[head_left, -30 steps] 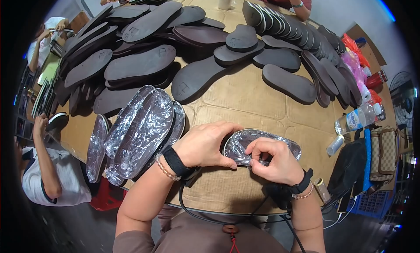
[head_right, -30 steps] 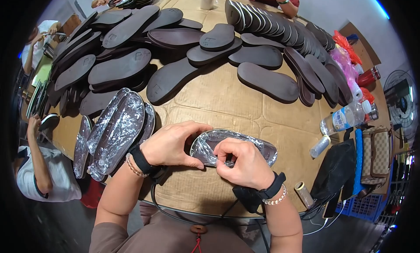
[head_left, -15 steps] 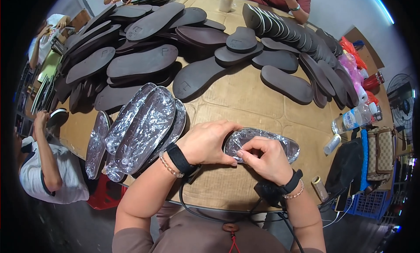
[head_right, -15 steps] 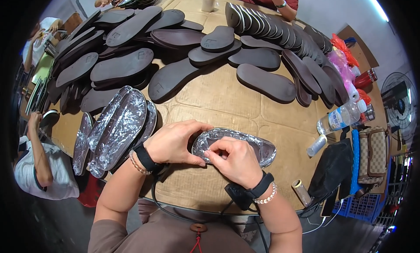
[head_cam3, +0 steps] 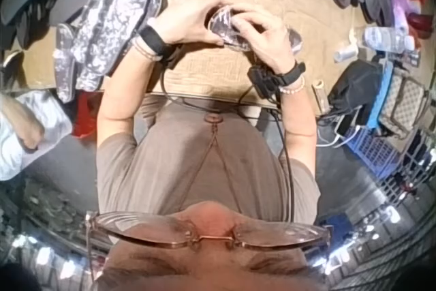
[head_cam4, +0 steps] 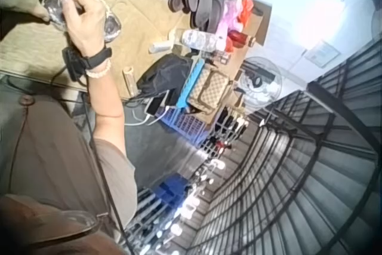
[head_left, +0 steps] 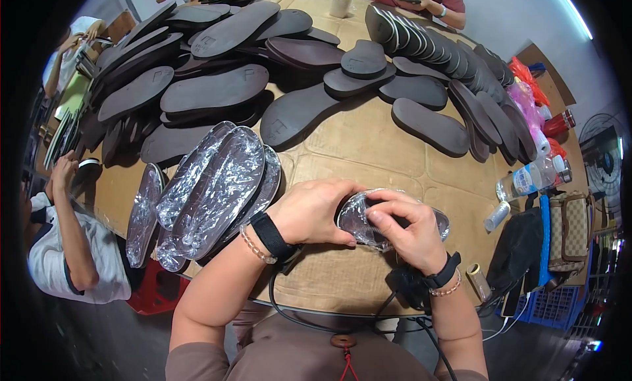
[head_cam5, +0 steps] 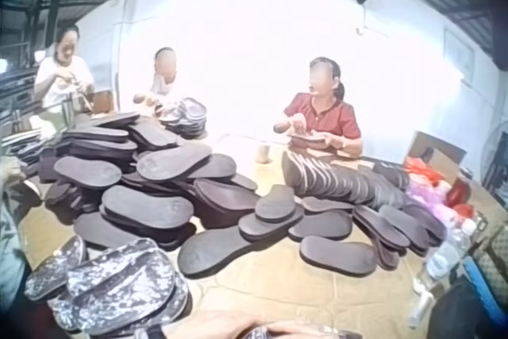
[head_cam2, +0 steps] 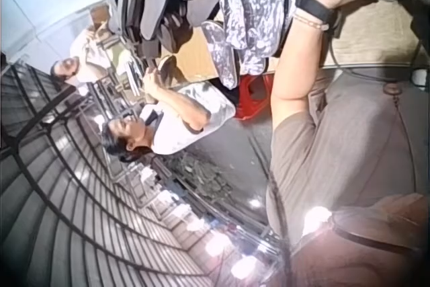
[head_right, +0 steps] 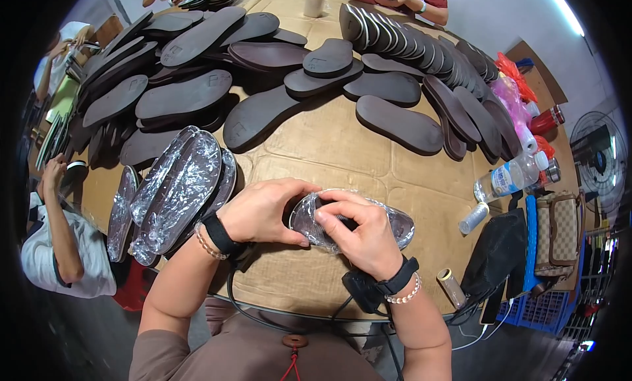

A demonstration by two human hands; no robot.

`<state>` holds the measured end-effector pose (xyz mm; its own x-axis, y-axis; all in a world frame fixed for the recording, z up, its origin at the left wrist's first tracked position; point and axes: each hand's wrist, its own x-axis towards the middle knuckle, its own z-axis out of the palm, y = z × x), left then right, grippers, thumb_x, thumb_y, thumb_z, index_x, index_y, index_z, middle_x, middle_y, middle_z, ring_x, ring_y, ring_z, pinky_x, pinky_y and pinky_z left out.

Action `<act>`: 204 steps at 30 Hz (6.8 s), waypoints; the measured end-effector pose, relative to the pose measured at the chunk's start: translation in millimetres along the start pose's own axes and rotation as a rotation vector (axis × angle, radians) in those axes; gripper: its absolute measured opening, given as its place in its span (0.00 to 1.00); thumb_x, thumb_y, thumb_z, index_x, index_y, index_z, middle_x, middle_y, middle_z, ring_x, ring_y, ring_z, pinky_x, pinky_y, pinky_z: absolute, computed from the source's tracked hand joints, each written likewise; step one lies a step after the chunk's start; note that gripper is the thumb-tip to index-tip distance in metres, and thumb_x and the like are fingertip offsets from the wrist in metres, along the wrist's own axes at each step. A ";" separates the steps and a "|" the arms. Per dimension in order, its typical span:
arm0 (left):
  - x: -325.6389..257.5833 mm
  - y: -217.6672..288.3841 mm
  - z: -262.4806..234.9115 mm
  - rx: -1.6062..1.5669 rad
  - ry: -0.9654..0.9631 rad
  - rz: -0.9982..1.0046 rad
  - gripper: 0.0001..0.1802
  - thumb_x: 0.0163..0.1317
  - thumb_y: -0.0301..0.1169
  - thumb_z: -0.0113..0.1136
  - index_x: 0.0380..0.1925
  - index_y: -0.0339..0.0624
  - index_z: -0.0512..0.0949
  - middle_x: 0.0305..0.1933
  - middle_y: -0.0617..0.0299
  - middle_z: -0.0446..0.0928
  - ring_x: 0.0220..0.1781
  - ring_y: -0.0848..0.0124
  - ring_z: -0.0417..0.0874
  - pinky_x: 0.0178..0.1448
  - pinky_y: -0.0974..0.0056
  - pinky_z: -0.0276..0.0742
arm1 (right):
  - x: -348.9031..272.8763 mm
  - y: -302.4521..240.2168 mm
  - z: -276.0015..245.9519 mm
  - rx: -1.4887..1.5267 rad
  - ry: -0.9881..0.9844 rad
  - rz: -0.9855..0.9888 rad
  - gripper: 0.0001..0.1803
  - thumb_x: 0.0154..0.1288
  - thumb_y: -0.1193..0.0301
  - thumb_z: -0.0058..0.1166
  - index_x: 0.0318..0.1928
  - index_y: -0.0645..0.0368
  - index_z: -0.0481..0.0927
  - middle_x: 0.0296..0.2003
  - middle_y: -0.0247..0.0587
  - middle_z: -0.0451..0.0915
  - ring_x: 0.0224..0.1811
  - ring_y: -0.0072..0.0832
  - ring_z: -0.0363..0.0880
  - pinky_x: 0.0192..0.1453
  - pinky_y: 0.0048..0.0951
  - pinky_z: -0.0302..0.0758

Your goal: Applying protective plastic film to the underside of shoe soles at a work table in a factory.

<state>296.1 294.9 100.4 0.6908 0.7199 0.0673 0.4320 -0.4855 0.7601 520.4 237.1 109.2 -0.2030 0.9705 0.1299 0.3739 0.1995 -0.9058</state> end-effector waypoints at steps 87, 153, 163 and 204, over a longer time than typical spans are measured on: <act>2.7 33.0 14.6 -0.576 0.238 -0.016 0.05 0.66 0.26 0.71 0.33 0.35 0.86 0.39 0.68 0.79 0.35 0.82 0.75 0.39 0.73 0.71 | 2.5 7.0 -8.3 0.314 -0.110 0.011 0.25 0.82 0.56 0.46 0.45 0.69 0.84 0.40 0.47 0.86 0.45 0.33 0.85 0.56 0.31 0.78; 34.7 64.6 -25.3 0.250 -0.136 0.121 0.14 0.56 0.30 0.73 0.41 0.38 0.83 0.34 0.52 0.87 0.39 0.52 0.89 0.45 0.54 0.84 | -4.2 -13.6 -41.0 -0.115 -0.127 0.000 0.10 0.67 0.69 0.61 0.34 0.64 0.86 0.21 0.49 0.80 0.23 0.38 0.80 0.31 0.37 0.75; 25.9 33.4 -14.2 0.086 0.022 0.198 0.08 0.57 0.30 0.70 0.32 0.36 0.85 0.25 0.53 0.83 0.28 0.58 0.87 0.36 0.60 0.82 | -5.0 -4.6 -37.7 -0.096 -0.032 0.066 0.08 0.66 0.71 0.61 0.34 0.65 0.85 0.22 0.43 0.81 0.23 0.23 0.78 0.30 0.28 0.74; 29.5 20.9 10.7 0.244 0.287 0.381 0.11 0.69 0.34 0.64 0.33 0.42 0.74 0.23 0.53 0.77 0.30 0.49 0.82 0.38 0.50 0.77 | -13.7 -29.7 -11.9 -0.652 -0.107 -0.353 0.11 0.58 0.72 0.69 0.33 0.59 0.77 0.32 0.43 0.76 0.36 0.42 0.79 0.40 0.40 0.77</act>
<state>331.7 300.7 111.3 0.6537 0.5600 0.5090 0.3271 -0.8157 0.4772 522.8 219.5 139.1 -0.4843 0.8224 0.2986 0.7240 0.5683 -0.3909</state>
